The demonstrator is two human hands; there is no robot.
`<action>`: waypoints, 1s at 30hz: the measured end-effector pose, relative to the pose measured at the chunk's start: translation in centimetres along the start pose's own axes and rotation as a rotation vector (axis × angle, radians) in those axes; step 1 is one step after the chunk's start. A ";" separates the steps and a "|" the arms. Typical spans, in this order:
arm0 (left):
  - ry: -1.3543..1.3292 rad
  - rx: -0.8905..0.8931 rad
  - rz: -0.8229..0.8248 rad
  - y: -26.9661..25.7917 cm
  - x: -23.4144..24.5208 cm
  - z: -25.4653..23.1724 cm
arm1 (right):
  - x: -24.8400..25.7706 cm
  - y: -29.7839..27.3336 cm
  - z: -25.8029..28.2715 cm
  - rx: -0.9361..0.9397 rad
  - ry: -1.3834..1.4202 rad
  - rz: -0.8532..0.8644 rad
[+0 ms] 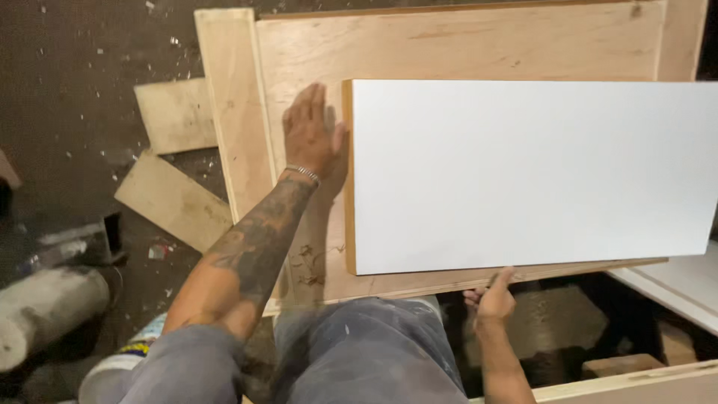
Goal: The person shaves the edge of a wooden board using a small blade by hand, and then repeats the process on a larger white laminate board.
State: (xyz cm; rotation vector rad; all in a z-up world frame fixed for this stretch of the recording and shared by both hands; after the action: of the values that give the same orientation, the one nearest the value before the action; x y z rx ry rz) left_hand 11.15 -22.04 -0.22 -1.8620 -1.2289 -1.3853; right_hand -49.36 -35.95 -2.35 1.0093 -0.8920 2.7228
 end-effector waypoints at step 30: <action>0.188 0.293 0.811 2.8 4.4 4.5 | -10.4 -24.0 3.0 -0.293 0.321 -0.011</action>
State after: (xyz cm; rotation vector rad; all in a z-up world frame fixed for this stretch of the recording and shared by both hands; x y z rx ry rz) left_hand 16.07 -18.07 2.57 -1.6785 -0.4439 -0.8441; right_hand -32.75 -16.84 4.73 0.5040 -1.1674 2.5388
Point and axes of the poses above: each hand's wrist, its own y-axis towards the middle knuckle, its own x-axis out of the back of the hand, z = x × y, the point moved 8 cm from there along y, towards the middle knuckle, and after that the axes turned 13 degrees about x, right-handed, at the moved point
